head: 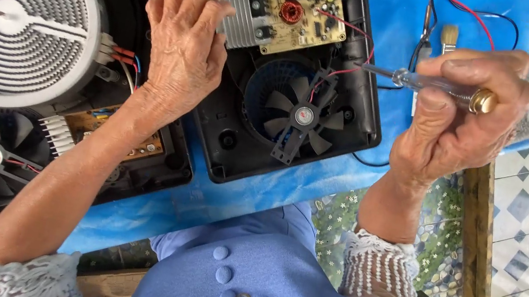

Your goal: The person works on the internal components of an electronic device, manipulating wires and circuit boards. They use a screwdriver to tighten screws on a heatsink and later use a soldering iron on a fan component.

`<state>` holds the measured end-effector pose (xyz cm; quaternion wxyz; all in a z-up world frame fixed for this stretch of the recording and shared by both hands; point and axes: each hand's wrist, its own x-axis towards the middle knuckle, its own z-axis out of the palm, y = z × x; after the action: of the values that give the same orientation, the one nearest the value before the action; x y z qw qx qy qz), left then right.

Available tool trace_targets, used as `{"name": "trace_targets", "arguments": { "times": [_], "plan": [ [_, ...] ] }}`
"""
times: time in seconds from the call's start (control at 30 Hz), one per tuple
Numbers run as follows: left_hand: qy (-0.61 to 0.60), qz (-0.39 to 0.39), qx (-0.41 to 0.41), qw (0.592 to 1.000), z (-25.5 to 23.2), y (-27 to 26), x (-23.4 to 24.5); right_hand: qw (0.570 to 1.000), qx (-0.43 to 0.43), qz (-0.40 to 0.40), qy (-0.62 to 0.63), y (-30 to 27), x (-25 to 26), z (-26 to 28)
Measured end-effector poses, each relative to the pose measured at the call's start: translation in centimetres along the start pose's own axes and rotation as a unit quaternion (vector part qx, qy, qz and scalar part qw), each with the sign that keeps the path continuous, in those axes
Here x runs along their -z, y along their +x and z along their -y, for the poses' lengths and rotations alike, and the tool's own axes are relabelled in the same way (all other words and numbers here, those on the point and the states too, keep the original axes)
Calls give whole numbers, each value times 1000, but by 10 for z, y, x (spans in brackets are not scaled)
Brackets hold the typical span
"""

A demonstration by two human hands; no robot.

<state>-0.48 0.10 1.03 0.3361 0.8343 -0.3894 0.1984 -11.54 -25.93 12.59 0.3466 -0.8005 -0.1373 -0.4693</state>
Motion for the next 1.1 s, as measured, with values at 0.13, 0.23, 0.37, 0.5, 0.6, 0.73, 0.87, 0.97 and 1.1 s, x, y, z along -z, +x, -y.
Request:
{"name": "trace_targets", "arguments": {
  "times": [0.13, 0.23, 0.37, 0.5, 0.6, 0.73, 0.87, 0.97, 1.1],
  "plan": [
    [54, 71, 20, 996, -45, 5, 40, 999, 4, 5, -52, -24, 27, -27],
    [111, 143, -20, 983, -73, -6, 72, 984, -87, 76, -135, -28, 39, -35],
    [132, 195, -6, 972, -87, -31, 95, 963, -170, 178, -113, -52, 41, -81],
    [117, 193, 14, 974, -83, -55, 98, 940, -141, 279, -135, -75, 24, -118],
    [117, 197, 27, 973, -80, -60, 99, 921, -185, 321, -120, -74, 8, -120],
    [107, 188, 35, 976, -75, -55, 97, 938, -194, 281, -58, -48, -2, -95],
    [94, 184, 38, 978, -70, -50, 95, 936, -192, 293, -13, -36, -9, -77],
    [80, 174, 41, 981, -73, -45, 93, 933, -199, 299, 16, -32, -14, -64],
    [99, 178, 27, 979, -93, -36, 81, 928, -209, 306, 27, -27, -12, -51]
  ]
}}
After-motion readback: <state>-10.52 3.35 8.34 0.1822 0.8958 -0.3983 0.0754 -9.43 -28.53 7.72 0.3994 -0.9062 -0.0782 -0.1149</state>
